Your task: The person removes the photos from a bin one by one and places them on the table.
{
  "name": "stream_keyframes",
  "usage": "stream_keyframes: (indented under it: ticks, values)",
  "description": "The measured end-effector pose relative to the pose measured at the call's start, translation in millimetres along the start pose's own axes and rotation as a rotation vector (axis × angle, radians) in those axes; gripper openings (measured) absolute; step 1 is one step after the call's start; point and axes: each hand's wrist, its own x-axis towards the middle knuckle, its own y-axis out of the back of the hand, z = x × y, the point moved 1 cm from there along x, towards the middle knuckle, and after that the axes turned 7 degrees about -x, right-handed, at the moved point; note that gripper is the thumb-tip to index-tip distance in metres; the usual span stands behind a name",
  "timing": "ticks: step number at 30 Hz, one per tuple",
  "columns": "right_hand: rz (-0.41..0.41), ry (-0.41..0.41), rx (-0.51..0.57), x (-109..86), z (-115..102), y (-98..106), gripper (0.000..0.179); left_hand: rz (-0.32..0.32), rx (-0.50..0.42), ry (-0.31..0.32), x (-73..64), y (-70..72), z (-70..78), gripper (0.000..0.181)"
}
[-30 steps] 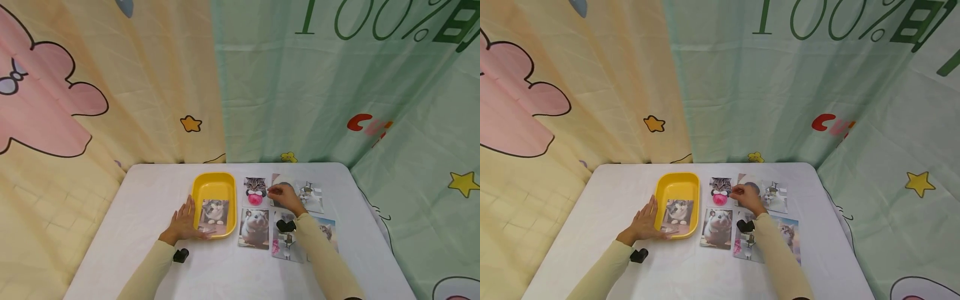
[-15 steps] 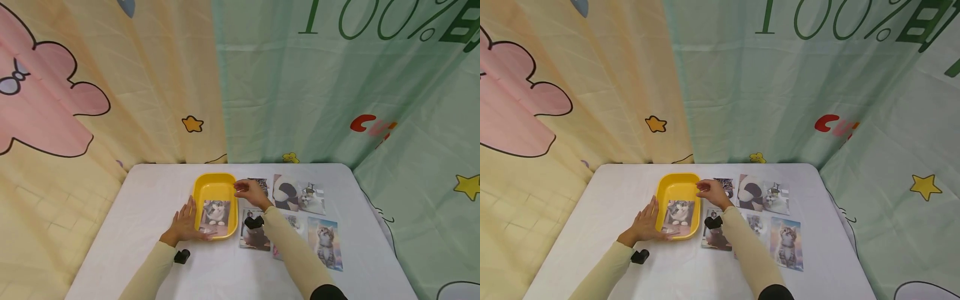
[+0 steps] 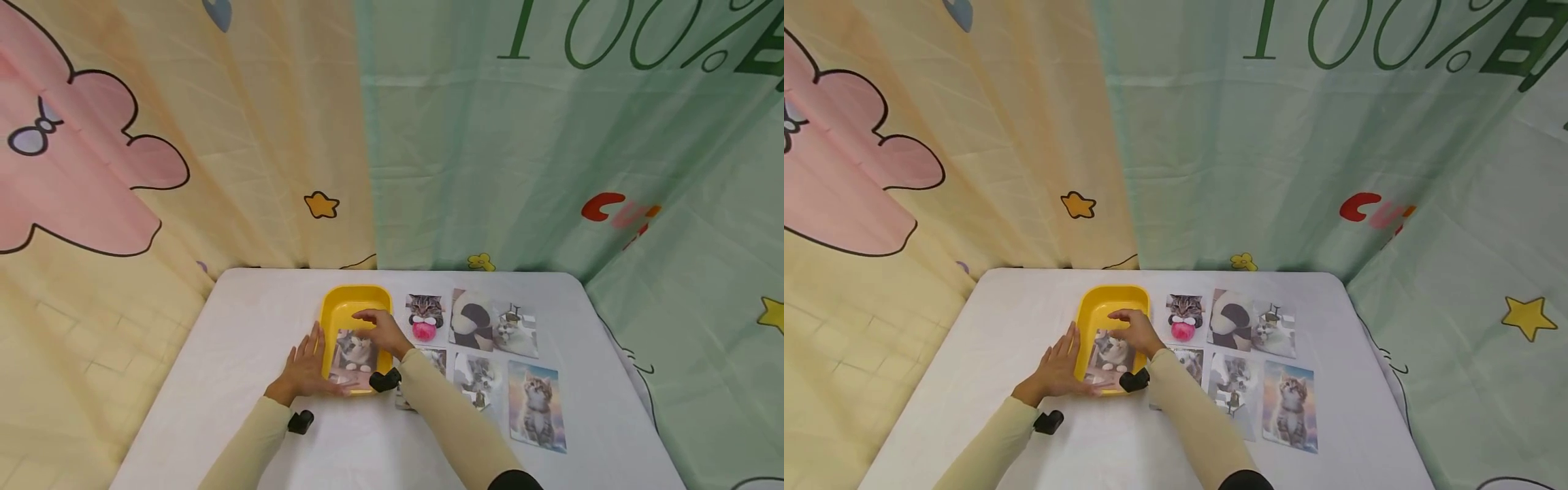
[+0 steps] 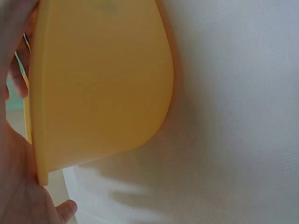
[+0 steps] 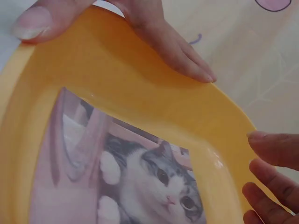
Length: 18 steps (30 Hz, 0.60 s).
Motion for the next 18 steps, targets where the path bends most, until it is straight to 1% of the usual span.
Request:
stream_keyframes:
  ticks: [3, 6, 9, 11, 16, 18]
  values:
    - [0.017, -0.035, 0.002, 1.0, 0, -9, 0.035, -0.002, 0.013, -0.004, -0.7, 0.1, -0.4, 0.151]
    - [0.039, -0.077, -0.018, 3.8, -1, -15, 0.037, 0.007, 0.014, -0.015, -2.0, 1.9, -0.2, 0.151]
    - [0.033, -0.121, -0.063, 6.3, -1, -21, 0.042, 0.025, 0.009, -0.031, -2.7, 3.4, 0.1, 0.150]
    - [0.025, -0.145, -0.138, 7.5, 0, -25, 0.045, 0.027, 0.015, -0.035, -2.5, 3.3, 0.1, 0.150]
    - [0.039, -0.151, -0.403, 9.3, 3, -32, 0.048, 0.023, 0.019, -0.036, -1.5, 2.0, 0.5, 0.148]
    - [0.037, -0.149, -0.444, 9.1, 3, -34, 0.047, 0.016, 0.018, -0.028, -1.9, 1.9, 0.7, 0.148]
